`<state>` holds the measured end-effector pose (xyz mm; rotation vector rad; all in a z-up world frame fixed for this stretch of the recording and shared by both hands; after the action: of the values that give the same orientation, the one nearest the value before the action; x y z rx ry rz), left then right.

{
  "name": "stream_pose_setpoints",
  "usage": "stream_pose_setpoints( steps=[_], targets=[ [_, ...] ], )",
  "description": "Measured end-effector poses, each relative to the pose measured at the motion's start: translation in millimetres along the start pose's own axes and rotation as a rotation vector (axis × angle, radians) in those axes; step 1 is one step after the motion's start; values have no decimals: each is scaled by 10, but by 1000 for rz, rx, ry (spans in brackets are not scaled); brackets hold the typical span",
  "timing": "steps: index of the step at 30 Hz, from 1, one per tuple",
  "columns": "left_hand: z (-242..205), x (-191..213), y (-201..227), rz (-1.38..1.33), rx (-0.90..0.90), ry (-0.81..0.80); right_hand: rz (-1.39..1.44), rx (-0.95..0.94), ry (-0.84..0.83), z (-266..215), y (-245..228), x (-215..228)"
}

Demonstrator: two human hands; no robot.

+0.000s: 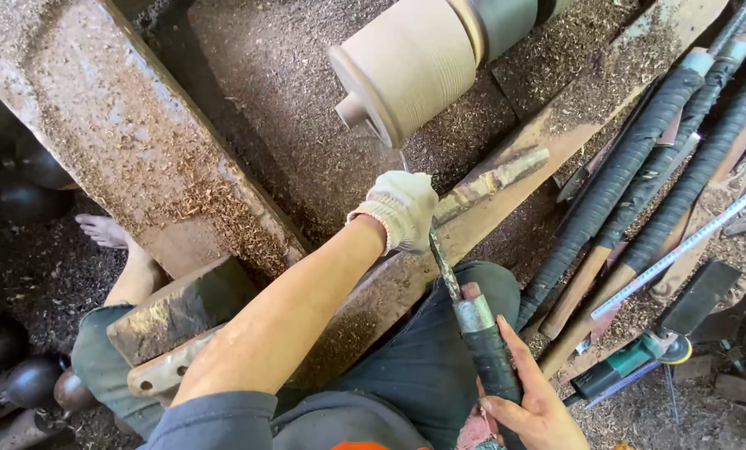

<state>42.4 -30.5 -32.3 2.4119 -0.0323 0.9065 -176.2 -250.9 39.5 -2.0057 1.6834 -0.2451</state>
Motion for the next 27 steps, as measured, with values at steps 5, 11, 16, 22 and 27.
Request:
stream_pose_setpoints(
  steps=[5, 11, 16, 22, 27],
  targets=[
    [12, -28, -7, 28, 8, -14, 27, 5, -111, -8, 243, 254],
    [15, -18, -12, 1, 25, -16, -89, -48, -21, 12, -124, 137],
    [-29, 2, 1, 12, 33, -22, -109, 16, -71, 36, 37, 388],
    [-43, 9, -5, 12, 4, 4, -79, 46, -61, 2, -121, 93],
    [-9, 34, 2, 6, -74, -6, 43, 39, 6, -52, 29, -165]
  ],
)
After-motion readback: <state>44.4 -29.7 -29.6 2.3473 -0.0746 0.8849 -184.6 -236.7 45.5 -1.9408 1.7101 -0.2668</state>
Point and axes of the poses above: each hand's wrist, its own z-axis towards the middle knuckle, its own x-axis out of the back of the hand, y = z × x, the point moved 6 cm from there along z, towards the middle knuckle, and after that the axes turned 6 degrees about -y, right-handed, at the moved point
